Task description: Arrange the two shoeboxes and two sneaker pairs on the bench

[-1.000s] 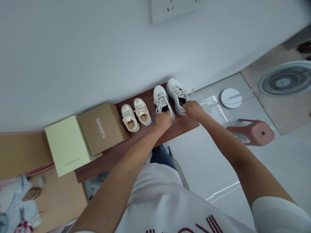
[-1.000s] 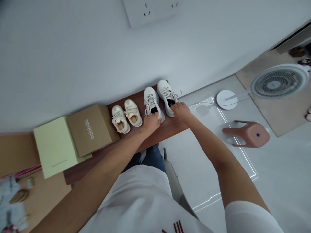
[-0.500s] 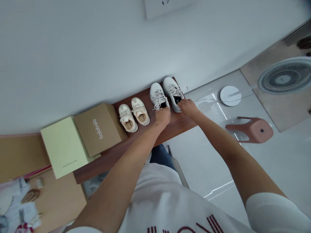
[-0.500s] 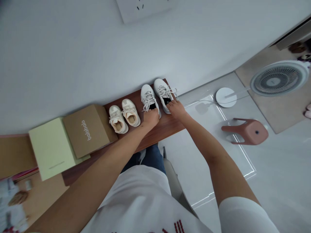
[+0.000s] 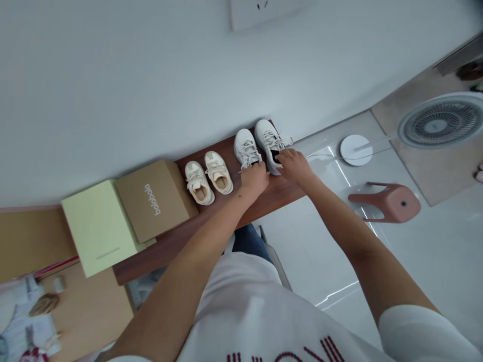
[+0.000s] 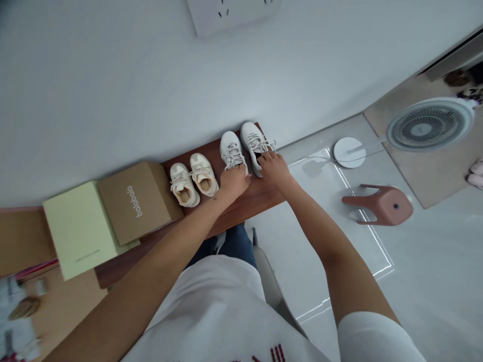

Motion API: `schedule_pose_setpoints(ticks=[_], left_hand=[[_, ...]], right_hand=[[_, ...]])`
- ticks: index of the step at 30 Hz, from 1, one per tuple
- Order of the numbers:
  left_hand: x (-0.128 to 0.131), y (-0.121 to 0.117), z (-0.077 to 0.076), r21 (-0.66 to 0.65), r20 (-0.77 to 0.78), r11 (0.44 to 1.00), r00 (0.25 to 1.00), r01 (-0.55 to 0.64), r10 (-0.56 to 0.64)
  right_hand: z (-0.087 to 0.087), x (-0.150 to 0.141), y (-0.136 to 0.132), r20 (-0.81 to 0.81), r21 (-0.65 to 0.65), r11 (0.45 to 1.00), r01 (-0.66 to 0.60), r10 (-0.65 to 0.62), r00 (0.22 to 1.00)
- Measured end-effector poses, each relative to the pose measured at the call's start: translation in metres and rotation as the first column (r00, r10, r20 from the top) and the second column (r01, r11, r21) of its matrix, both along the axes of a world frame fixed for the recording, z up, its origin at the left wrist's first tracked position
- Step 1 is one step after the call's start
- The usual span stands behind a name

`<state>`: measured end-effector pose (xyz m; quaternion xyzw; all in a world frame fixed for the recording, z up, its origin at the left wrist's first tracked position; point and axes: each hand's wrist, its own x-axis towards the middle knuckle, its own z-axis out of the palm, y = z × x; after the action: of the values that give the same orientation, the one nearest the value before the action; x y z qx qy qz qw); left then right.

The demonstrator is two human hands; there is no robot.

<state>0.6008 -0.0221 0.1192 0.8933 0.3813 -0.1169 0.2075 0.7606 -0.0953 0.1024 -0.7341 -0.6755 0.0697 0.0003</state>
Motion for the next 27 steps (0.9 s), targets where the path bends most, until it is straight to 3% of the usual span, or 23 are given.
schedule_pose_setpoints(ticks=[5,8,10,13,15,19,24,27], left_hand=[[-0.039,0.007,0.05,-0.012,0.133,0.999,0.99,-0.053,0.054],[-0.092,-0.003,0.061,-0.036,0.169,0.99,0.976,-0.134,0.138],[-0.135,-0.018,0.056,-0.066,0.127,0.974,0.967,-0.215,0.222],[-0.201,-0.049,0.036,-0.126,-0.015,0.928,0.936,-0.351,0.352],[-0.243,-0.07,0.023,-0.163,-0.137,0.87,0.884,-0.465,0.447],[-0.313,-0.104,0.011,-0.203,-0.178,0.747,0.774,-0.634,0.608],[-0.362,-0.118,0.013,-0.273,-0.053,0.59,0.625,-0.76,0.779],[-0.385,-0.108,0.012,-0.285,0.123,0.555,0.545,-0.781,0.829]], right_hand=[[0.047,-0.012,-0.01,-0.058,0.138,0.99,0.002,0.006,0.998],[0.064,-0.03,-0.026,-0.116,0.178,0.984,0.004,0.017,0.993],[0.062,-0.048,-0.041,-0.169,0.168,0.986,0.02,0.009,0.986],[0.042,-0.086,-0.069,-0.253,0.059,0.996,0.073,-0.056,0.966],[0.025,-0.118,-0.086,-0.318,-0.096,0.991,0.096,-0.122,0.94],[0.006,-0.183,-0.106,-0.423,-0.405,0.914,0.02,-0.207,0.882],[0.018,-0.239,-0.083,-0.441,-0.462,0.863,-0.203,-0.026,0.897],[0.034,-0.259,-0.051,-0.381,-0.427,0.865,-0.264,0.093,0.92]])
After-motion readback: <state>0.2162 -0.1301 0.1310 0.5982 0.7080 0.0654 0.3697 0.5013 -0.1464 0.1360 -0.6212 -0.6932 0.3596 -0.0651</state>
